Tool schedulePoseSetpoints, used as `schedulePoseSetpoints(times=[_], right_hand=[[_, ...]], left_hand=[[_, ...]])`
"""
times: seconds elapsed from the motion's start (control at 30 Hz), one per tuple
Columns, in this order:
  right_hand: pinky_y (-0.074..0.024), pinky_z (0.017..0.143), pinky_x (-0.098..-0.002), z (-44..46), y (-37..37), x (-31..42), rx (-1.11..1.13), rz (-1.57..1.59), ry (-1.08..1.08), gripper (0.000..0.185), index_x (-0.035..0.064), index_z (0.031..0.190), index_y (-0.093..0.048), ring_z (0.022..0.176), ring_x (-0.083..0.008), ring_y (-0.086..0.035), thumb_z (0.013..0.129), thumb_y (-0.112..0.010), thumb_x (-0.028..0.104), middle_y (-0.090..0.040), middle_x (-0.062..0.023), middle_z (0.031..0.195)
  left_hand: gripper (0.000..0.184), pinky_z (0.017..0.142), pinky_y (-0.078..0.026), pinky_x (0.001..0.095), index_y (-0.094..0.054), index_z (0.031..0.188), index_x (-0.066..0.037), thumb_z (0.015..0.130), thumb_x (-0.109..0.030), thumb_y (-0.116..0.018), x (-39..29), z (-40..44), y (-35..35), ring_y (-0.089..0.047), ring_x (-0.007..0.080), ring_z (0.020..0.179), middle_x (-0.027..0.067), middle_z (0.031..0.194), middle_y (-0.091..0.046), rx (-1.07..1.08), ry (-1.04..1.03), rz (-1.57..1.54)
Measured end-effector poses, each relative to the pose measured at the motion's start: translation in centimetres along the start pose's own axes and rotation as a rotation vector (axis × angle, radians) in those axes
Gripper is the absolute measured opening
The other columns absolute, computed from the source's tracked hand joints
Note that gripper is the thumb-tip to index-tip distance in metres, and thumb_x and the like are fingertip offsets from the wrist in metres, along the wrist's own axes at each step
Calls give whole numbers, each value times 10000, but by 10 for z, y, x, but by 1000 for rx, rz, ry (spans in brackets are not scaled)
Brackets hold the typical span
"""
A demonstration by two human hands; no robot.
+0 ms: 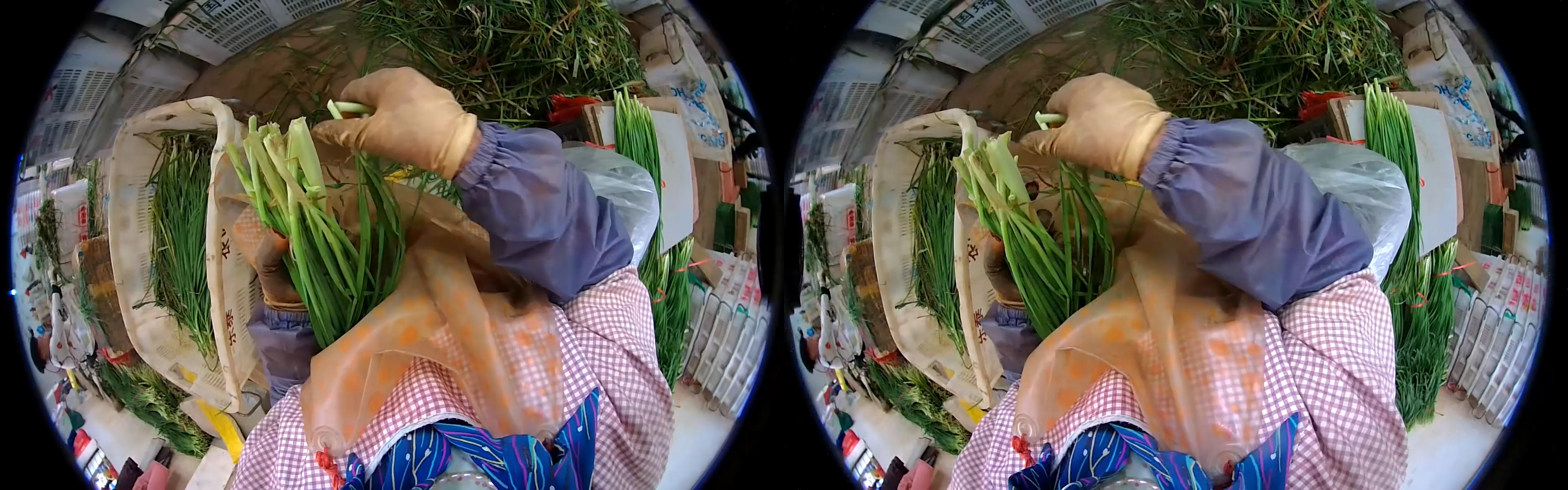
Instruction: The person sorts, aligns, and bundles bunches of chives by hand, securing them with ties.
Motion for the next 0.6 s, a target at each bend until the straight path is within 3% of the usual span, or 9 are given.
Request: schedulePoseSetpoints(times=[0.13, 0.2, 0.23, 0.3, 0.33, 0.4, 0.43, 0.5, 0.6], right_hand=[[-472, 645, -304, 12, -1, -12, -12, 114, 104, 175, 60, 884, -676, 707, -163, -585, 815, -628, 213, -642, -65, 745], [-478, 643, -274, 14, 30, -45, -177, 342, 241, 142, 66, 913, -675, 729, -134, -578, 853, -552, 103, -647, -22, 877], [-467, 616, -252, 16, 61, -61, -362, 262, 293, 163, 70, 945, -670, 710, -116, -569, 872, -525, 88, -647, -24, 891], [-423, 561, -266, 17, 125, -104, -948, 87, 439, 205, 31, 856, -606, 624, -160, -527, 910, -538, 216, -585, -53, 705], [-376, 518, -239, 10, 145, -117, -1054, 324, 339, 207, 59, 772, -560, 586, -103, -463, 920, -520, 198, -534, -13, 657], [-380, 500, -248, -1, 139, -100, -900, 597, 252, 205, 53, 791, -568, 565, -91, -452, 919, -525, 208, -539, -10, 662], [-428, 567, -238, -2, 123, -92, -637, 362, 236, 96, 88, 884, -612, 628, -91, -514, 878, -562, 169, -593, -12, 749], [-455, 599, -217, -14, 67, -69, -209, 351, 112, 154, 97, 977, -660, 674, -72, -547, 842, -617, 158, -639, -13, 852], [-398, 544, -193, -24, -7, -39, 232, 628, -44, 199, 68, 966, -669, 618, -32, -459, 823, -675, 206, -601, 27, 781]], left_hand=[[510, 860, -520, 493, -403, 1319, -83, 874, -286, -549, 2, -4, -10, -549, 314, 1095, 169, 1229, -531, -56, -74, -73], [410, 745, -572, 409, -524, 1175, -34, 804, -172, -630, 0, -1, -22, -646, 258, 874, 125, 1021, -636, -226, -71, -37], [410, 751, -571, 414, -525, 1172, -32, 802, -174, -632, -1, -2, -18, -645, 265, 887, 125, 1025, -636, -244, -85, -29], [414, 751, -571, 415, -523, 1177, -31, 801, -170, -630, -2, -1, -20, -644, 268, 890, 125, 1024, -636, -203, -72, -57], [418, 751, -571, 416, -521, 1181, -30, 801, -166, -628, -2, 0, -21, -643, 271, 894, 125, 1023, -636, -161, -61, -81], [429, 751, -571, 417, -514, 1192, -29, 801, -166, -626, -2, 2, -16, -641, 274, 899, 130, 1032, -633, -126, -63, -104], [440, 750, -571, 418, -507, 1202, -28, 801, -166, -625, -1, 2, -15, -639, 277, 905, 135, 1041, -630, -100, -59, -127], [452, 752, -570, 418, -499, 1213, -29, 802, -171, -625, 2, 6, -24, -638, 280, 907, 140, 1052, -626, -115, -46, -107], [470, 757, -568, 423, -489, 1227, -33, 802, -181, -625, 1, 6, -24, -636, 286, 912, 148, 1071, -619, -140, -48, -55]])
Point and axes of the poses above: each hand's wrist, its own z-axis towards the middle knuckle, its own y-axis out of the back of the hand, x = y × z, the point moved 3 cm from there along z, towards the middle knuckle
